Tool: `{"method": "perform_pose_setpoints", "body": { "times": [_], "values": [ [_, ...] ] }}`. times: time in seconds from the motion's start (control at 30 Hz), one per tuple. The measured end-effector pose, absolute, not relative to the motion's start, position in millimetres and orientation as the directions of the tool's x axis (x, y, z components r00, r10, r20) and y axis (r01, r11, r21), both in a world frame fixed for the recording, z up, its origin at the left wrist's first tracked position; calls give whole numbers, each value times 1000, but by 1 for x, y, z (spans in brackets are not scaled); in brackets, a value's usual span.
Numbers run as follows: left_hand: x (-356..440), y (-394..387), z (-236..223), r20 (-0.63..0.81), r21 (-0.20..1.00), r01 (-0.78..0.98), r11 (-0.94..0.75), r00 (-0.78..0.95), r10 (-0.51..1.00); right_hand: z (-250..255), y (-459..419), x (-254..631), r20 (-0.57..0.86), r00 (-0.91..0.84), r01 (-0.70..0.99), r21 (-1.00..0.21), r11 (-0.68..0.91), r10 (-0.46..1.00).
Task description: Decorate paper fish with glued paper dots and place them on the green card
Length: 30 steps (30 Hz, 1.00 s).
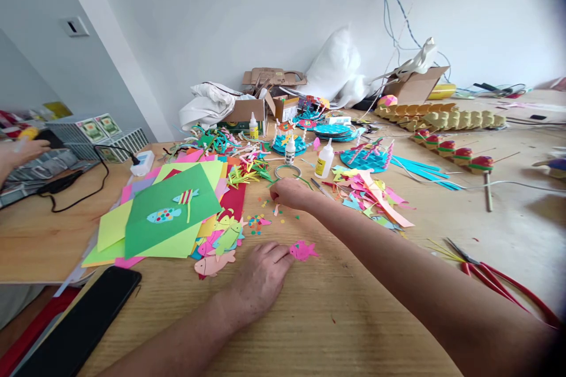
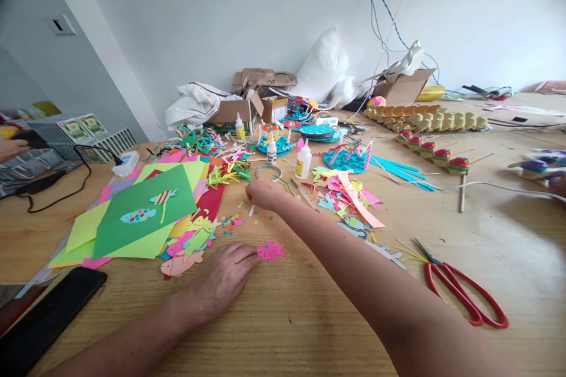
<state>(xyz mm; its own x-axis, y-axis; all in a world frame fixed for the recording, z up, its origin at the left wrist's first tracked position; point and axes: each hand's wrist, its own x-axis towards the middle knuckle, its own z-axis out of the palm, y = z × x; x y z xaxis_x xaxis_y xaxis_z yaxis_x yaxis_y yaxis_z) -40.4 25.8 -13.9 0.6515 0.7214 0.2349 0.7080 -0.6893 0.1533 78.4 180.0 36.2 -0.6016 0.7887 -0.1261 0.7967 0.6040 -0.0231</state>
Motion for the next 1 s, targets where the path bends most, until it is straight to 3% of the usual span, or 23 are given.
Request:
{"method": "perform_pose_setpoints", "body": {
  "times": [0.4, 1.0],
  "values": [
    [-41, 25, -8, 223, 185, 699, -690, 654, 723, 33, 194, 69, -218, -619, 772, 7, 636, 754],
    [-42, 25, -1, 295, 309, 674, -671, 603, 741, 28, 194, 73, -146, -596, 802, -84, 591, 789]
  ]
}}
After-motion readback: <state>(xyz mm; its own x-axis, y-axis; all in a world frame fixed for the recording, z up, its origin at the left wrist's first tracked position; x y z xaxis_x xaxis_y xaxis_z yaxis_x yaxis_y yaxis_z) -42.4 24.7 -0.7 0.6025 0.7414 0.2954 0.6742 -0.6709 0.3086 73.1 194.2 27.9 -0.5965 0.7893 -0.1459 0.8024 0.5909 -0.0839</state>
